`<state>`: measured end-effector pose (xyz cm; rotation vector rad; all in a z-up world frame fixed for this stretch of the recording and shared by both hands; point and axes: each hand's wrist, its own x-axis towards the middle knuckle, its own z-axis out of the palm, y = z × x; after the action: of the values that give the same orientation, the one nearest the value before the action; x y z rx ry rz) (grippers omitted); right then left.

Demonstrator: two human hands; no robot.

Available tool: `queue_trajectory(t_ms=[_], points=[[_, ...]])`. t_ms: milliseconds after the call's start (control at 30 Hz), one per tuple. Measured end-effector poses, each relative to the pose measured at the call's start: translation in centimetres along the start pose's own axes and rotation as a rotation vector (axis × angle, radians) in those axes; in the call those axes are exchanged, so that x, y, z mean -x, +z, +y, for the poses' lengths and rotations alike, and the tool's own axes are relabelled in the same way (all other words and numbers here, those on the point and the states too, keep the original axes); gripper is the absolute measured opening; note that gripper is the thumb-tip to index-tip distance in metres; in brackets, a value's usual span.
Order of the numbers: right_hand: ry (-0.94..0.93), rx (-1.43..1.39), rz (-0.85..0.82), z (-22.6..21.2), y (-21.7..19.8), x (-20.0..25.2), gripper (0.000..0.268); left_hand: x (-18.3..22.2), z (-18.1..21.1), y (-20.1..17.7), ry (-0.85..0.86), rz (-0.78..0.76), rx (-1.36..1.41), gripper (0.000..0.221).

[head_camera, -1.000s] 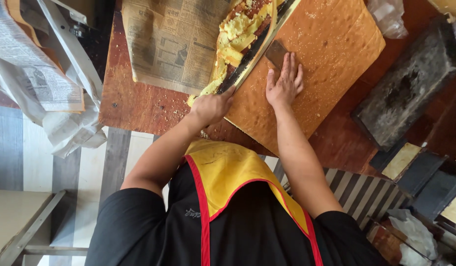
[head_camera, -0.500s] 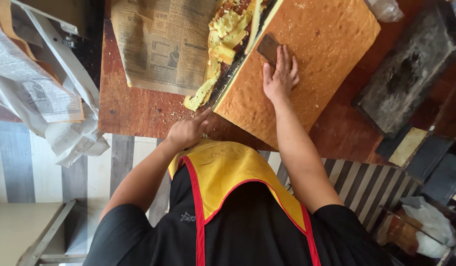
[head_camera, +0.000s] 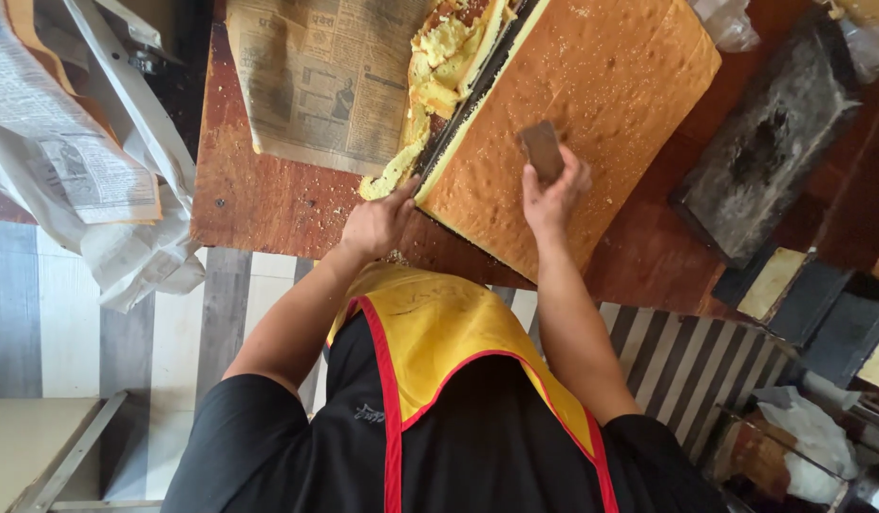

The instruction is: The person trims the crusty edge off a large baked sponge cake sheet on a wooden work table using a long serrated knife, then uses a small rectangular board as a spacing guide to cut the sheet into a grid of square pieces, rotating and repositioning the cake between cuts.

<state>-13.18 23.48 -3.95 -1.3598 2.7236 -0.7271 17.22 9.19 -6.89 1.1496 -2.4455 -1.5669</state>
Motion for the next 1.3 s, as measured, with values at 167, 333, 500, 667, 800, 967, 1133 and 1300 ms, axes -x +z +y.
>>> queue_trajectory(t_ms=[167,333,500,667,800,967,1133,1300], points=[[0.116,0.047,0.277,4.8,-2.7,7.1,0.059,1.6,-2.2,1.8,-0.013,-0.044,-0.019,0.051],[0.592,0.075,0.507,14.2,-3.4,15.2,0.060,1.7,-2.9,1.3,0.021,0.038,0.004,0.054],[1.129,-0.030,0.638,14.5,-5.5,19.5,0.063,1.4,0.9,-1.5,0.036,0.025,-0.046,0.067],[1.403,-0.074,0.524,14.2,-6.3,19.2,0.056,1.2,2.1,-0.4,0.289,0.188,0.044,0.073],[1.440,-0.155,0.422,16.4,-6.0,18.1,0.048,1.6,8.1,-0.5,0.395,0.157,0.164,0.068],[1.107,0.016,0.302,21.7,-5.3,16.2,0.041,0.5,15.1,4.4,0.134,0.177,0.172,0.055],[1.069,0.026,0.133,26.4,-4.7,13.3,0.050,-4.3,20.3,13.5,0.349,0.208,0.172,0.055],[1.066,0.050,-0.185,27.8,-4.1,13.8,0.072,-10.5,26.1,20.5,0.373,0.207,-0.134,0.066]])
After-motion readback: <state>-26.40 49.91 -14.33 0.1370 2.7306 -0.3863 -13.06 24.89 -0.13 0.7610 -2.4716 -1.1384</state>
